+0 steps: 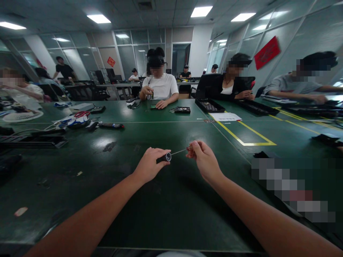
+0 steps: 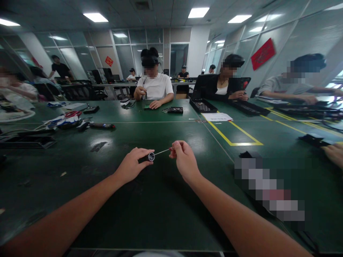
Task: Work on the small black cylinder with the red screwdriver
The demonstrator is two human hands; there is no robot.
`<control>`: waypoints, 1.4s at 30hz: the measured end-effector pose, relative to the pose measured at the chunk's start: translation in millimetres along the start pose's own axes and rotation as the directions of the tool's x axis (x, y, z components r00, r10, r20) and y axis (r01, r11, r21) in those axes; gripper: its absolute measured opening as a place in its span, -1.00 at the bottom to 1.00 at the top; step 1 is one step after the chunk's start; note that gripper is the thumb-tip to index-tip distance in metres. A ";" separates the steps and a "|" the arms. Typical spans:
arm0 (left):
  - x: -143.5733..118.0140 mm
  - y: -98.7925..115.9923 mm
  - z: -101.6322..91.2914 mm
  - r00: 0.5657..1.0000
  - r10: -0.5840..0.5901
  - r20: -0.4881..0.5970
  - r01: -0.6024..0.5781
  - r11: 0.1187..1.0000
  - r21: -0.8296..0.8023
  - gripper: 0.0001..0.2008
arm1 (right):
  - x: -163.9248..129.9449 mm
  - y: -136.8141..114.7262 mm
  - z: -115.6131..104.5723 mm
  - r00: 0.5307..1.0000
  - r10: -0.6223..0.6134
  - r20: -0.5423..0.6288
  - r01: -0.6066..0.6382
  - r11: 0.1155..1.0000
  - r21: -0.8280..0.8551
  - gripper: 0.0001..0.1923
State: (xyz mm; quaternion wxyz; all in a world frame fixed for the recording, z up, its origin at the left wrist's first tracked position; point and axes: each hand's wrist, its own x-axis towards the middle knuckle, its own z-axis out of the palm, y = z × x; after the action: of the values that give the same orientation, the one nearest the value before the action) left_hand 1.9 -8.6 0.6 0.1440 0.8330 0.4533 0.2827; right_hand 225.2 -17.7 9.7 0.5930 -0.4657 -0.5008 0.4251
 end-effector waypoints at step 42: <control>2.1 1.7 1.1 0.998 -0.005 0.055 0.002 0.999 0.048 -0.61 | -7.3 -7.9 -2.9 0.970 -0.192 0.147 0.231 0.915 -0.330 -0.73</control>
State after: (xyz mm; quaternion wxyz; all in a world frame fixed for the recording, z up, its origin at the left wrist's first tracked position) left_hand 4.6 -7.8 1.3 0.1370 0.8428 0.4574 0.2486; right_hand 227.4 -26.8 15.7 0.5159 -0.4806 -0.6472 0.2896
